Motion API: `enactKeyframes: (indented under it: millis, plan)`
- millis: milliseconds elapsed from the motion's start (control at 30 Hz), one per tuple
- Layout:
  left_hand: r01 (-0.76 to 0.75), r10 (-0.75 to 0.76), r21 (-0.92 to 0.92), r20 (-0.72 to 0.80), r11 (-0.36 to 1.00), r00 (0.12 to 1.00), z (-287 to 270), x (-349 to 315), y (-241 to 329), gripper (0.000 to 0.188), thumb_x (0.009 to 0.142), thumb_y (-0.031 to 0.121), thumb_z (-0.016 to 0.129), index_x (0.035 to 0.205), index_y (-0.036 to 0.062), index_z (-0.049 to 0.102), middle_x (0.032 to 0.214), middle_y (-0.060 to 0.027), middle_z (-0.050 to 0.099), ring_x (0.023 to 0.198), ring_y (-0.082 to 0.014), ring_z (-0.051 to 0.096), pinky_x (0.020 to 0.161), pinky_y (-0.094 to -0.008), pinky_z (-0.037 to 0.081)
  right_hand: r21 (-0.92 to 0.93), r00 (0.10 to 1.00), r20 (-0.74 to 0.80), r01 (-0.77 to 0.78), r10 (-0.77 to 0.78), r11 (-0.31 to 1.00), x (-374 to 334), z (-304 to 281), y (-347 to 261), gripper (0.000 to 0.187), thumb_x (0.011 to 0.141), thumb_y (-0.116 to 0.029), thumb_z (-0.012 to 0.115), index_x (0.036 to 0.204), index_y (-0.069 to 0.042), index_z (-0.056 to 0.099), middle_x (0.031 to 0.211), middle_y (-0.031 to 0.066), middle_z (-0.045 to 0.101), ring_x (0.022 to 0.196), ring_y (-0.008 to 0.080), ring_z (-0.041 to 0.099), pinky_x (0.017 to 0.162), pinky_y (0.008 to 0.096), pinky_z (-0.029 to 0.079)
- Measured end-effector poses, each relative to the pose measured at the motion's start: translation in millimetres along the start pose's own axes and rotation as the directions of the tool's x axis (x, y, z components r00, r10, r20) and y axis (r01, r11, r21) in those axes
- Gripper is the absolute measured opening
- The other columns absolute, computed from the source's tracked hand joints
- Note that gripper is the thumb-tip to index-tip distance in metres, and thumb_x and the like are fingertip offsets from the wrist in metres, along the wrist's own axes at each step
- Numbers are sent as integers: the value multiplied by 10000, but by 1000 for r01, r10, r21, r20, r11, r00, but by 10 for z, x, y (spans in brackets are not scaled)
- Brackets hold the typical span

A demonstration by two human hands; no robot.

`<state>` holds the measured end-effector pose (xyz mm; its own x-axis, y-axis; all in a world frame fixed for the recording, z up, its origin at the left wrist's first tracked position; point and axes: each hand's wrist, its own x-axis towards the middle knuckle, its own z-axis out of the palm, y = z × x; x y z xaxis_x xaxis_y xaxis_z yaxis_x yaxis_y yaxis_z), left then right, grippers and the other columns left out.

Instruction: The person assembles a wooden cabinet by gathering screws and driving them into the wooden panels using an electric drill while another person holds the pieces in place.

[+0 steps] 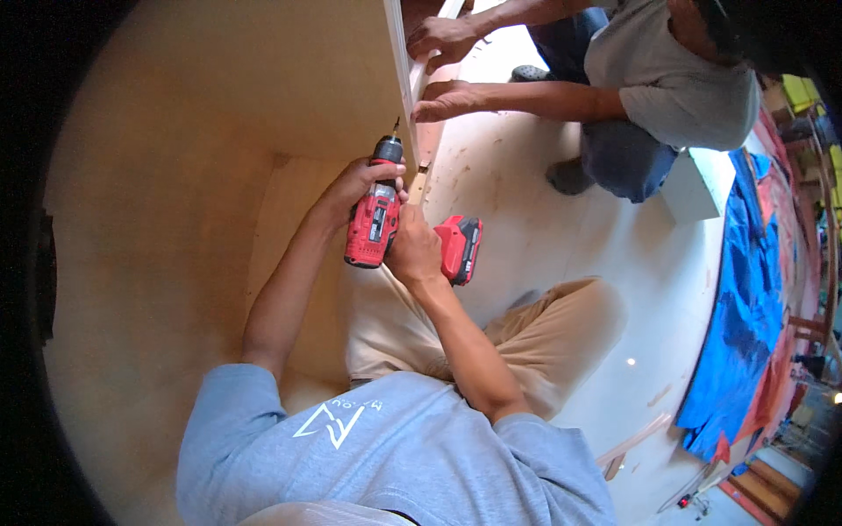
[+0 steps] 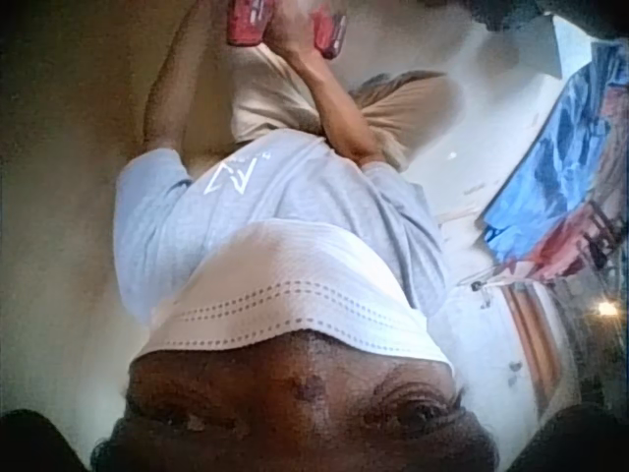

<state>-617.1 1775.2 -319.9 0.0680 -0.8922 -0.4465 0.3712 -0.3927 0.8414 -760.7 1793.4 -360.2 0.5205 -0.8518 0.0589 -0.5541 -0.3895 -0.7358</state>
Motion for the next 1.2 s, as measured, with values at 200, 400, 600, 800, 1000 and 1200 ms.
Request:
enactKeyframes:
  millis: [200, 400, 600, 800, 1000, 1200]
  plan:
    - [28, -28, -19, -4, 999, 1000, -106, 124, -101, 245, 760, 130, 603, 942, 22, 479, 687, -52, 557, 610, -168, 604, 573, -283, 508, -3, 996, -40, 85, -85, 996, 13, 59, 71, 359, 728, -223, 627, 942, -6, 438, 839, 191, 558, 714, 383, 581, 597, 471, 469]
    - [31, -31, 2, -13, 1000, 999, -201, 187, -172, 230, 753, 137, 598, 923, 20, 497, 691, -54, 558, 616, -166, 603, 581, -280, 505, -27, 995, -12, 95, -95, 995, 11, 31, 23, 351, 721, -216, 628, 939, -14, 441, 842, 191, 562, 739, 380, 579, 615, 470, 466]
    - [7, -7, 35, 3, 999, 1000, -121, 126, -113, 226, 755, 150, 594, 917, 18, 508, 693, -53, 558, 628, -163, 603, 582, -284, 502, -26, 999, 3, 32, -32, 999, 22, 93, 88, 339, 728, -216, 621, 933, -14, 441, 832, 194, 556, 752, 381, 576, 625, 468, 465]
    - [12, -12, 1, 3, 1000, 1000, -194, 164, -216, 254, 758, 135, 596, 953, 4, 501, 697, -57, 561, 621, -169, 602, 579, -282, 501, -63, 999, 44, 34, -31, 997, 8, 131, 119, 284, 746, -195, 593, 902, -18, 436, 821, 193, 551, 748, 379, 577, 621, 468, 464]
    - [15, -14, -57, 22, 998, 1000, -244, 228, -314, 282, 757, 119, 594, 985, -10, 489, 703, -63, 565, 617, -175, 600, 578, -292, 504, -114, 999, 21, 40, -38, 993, 21, 159, 151, 274, 749, -197, 584, 897, -18, 439, 818, 184, 545, 747, 370, 581, 621, 456, 471]
    - [-16, 25, -117, 82, 993, 996, -305, 301, -393, 301, 755, 113, 588, 1004, -11, 475, 707, -65, 567, 622, -175, 599, 575, -293, 506, -172, 997, -1, 74, -75, 982, 22, 170, 168, 313, 730, -194, 605, 918, -3, 443, 828, 185, 536, 731, 354, 589, 608, 444, 478]
